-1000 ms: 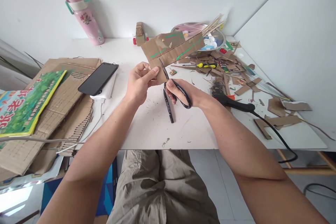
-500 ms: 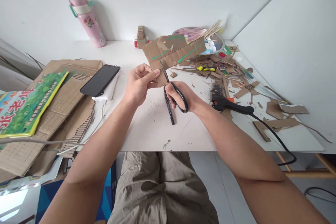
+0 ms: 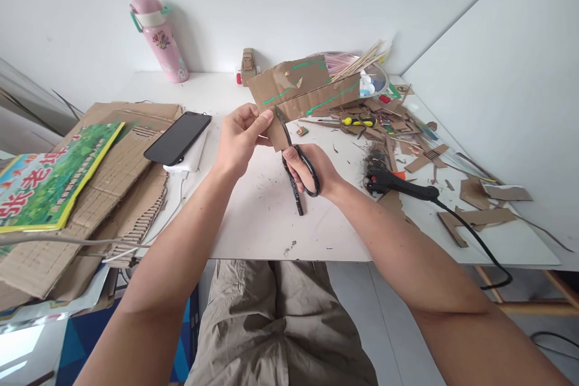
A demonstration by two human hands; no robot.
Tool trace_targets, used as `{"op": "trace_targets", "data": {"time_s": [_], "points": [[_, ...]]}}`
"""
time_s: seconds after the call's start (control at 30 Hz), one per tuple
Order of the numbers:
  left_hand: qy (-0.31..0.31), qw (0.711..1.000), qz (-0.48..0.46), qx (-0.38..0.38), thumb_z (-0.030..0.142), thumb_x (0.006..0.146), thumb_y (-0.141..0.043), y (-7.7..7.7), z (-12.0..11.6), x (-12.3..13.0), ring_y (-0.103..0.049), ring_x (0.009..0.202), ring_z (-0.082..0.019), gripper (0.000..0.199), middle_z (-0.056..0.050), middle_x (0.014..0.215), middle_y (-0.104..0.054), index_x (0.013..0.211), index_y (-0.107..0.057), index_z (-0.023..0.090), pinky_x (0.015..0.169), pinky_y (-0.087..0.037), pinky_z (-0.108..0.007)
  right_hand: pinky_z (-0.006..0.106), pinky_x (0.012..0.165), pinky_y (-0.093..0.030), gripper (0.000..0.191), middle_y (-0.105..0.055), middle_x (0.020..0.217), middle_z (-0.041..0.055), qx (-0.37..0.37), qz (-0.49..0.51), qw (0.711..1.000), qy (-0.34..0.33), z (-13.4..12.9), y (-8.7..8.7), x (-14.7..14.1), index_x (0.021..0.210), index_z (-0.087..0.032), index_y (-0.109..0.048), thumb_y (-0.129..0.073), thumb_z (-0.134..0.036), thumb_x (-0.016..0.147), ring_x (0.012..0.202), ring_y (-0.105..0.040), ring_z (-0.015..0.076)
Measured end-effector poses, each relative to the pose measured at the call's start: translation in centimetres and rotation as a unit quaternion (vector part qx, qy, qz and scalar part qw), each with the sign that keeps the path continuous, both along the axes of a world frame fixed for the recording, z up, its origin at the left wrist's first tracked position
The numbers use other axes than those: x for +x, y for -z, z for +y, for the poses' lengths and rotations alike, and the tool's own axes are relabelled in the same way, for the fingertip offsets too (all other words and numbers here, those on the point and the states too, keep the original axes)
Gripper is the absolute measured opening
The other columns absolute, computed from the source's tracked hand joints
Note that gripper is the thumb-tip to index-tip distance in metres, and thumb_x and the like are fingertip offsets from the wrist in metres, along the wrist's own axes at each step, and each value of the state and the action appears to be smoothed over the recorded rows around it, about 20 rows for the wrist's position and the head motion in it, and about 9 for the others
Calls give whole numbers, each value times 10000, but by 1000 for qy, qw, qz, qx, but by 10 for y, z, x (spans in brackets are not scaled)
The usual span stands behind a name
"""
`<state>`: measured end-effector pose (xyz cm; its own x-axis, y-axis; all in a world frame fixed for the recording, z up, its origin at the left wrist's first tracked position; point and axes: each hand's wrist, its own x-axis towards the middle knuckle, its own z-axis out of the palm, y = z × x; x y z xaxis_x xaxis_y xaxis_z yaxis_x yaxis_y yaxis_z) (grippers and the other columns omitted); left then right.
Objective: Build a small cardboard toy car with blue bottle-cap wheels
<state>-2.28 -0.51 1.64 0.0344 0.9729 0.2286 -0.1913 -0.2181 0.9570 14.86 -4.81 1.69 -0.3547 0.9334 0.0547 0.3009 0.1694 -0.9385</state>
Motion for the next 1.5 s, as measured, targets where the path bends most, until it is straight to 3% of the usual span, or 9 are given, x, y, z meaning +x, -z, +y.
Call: {"op": "trace_targets", "data": {"time_s": [0.37,0.7,0.9,1.1,1.37,1.5], "points": [[55,998,-11,3,471,826,-1008,2,-7,2,-743,610,-154,555,20,667,-716,710,-516,240,521,-591,-242,292,392,-399,962,-435,524,-58,15,-15,1000,-17,2,4,5,744,-276,-496,-380,-1229,700,386,-485,136],[77,996,-28,29,609,711,-1046,4,-3,1,-726,593,-142,669,45,652,-698,717,-491,236,506,-580,-225,284,343,-356,924,-392,474,-55,13,29,999,17,-2,6,-3,623,-293,-416,-485,-1213,678,364,-449,122],[85,996,-20,18,555,773,-1024,5,-4,0,-769,643,-168,606,21,692,-737,739,-509,238,529,-600,-240,301,349,-375,965,-417,467,-60,-5,22,1000,3,1,2,-1,649,-297,-445,-477,-1257,565,344,-449,127],[108,994,-12,20,554,816,-1006,4,-8,2,-719,584,-150,579,27,657,-717,742,-528,235,509,-582,-245,300,385,-386,971,-456,500,-47,33,11,999,3,2,3,4,701,-281,-493,-437,-1248,626,365,-495,136],[94,996,-12,-6,494,831,-997,7,-3,1,-754,611,-168,546,24,656,-709,744,-523,238,539,-599,-256,278,353,-370,883,-420,484,-59,1,19,1000,14,3,5,1,684,-276,-494,-554,-1155,753,369,-482,129],[84,996,-10,-6,493,834,-989,9,-2,1,-748,604,-168,541,27,646,-706,735,-521,241,539,-604,-256,272,362,-394,931,-421,500,-73,-12,37,999,-32,7,4,6,695,-280,-477,-538,-1207,649,375,-485,117]]}}
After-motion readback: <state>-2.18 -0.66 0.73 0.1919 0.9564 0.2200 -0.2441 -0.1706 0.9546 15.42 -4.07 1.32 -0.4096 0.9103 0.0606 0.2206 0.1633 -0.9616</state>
